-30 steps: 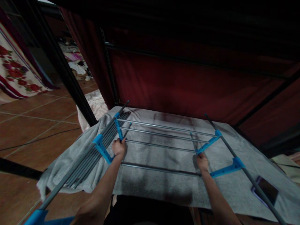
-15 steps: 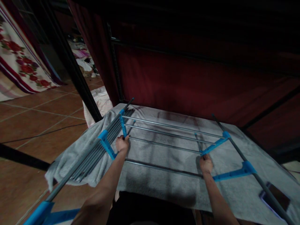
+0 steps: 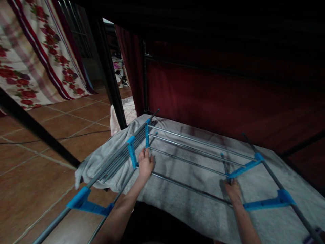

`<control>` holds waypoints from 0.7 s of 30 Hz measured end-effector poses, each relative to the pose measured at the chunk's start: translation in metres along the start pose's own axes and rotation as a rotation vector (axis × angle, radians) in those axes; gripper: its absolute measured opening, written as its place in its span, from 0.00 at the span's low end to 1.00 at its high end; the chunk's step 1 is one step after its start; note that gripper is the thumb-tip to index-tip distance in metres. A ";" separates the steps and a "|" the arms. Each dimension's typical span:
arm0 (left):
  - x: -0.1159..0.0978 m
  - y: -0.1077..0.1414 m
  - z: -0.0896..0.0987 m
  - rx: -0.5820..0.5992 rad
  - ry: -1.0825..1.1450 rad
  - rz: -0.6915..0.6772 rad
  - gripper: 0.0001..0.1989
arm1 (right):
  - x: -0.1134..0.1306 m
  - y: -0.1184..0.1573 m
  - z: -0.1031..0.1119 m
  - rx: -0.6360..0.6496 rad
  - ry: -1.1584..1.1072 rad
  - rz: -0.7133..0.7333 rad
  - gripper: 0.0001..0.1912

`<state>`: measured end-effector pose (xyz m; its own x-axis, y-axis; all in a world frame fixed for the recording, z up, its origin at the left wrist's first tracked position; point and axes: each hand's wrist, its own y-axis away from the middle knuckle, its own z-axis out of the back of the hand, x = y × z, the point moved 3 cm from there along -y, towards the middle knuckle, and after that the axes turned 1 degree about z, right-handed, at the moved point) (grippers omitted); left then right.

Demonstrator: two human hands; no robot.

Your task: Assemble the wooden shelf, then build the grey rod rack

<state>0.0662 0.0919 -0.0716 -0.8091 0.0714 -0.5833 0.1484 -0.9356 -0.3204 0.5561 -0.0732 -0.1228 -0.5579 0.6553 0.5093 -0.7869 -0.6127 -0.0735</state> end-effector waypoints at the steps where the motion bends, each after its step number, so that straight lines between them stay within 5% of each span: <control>1: -0.003 0.015 0.005 -0.026 0.058 -0.050 0.25 | 0.006 0.010 0.001 -0.019 -0.014 0.009 0.34; 6: -0.044 0.052 0.033 -0.031 0.351 -0.224 0.19 | 0.052 0.105 -0.012 -0.141 -0.326 0.528 0.30; 11: -0.146 0.027 0.088 -0.209 0.551 -0.516 0.18 | 0.068 0.190 -0.042 -0.059 -0.351 0.755 0.22; 17: -0.247 -0.058 0.160 -0.498 0.626 -0.621 0.13 | 0.064 0.205 -0.043 -0.144 -0.307 0.734 0.23; 21: -0.255 -0.148 0.196 -0.490 0.501 -0.647 0.13 | 0.064 0.203 -0.039 -0.154 -0.335 0.661 0.22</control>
<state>0.1391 0.1447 0.2715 -0.4969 0.7706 -0.3991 0.0711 -0.4221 -0.9037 0.3501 -0.1386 -0.1388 -0.8357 -0.0117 0.5490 -0.3579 -0.7467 -0.5607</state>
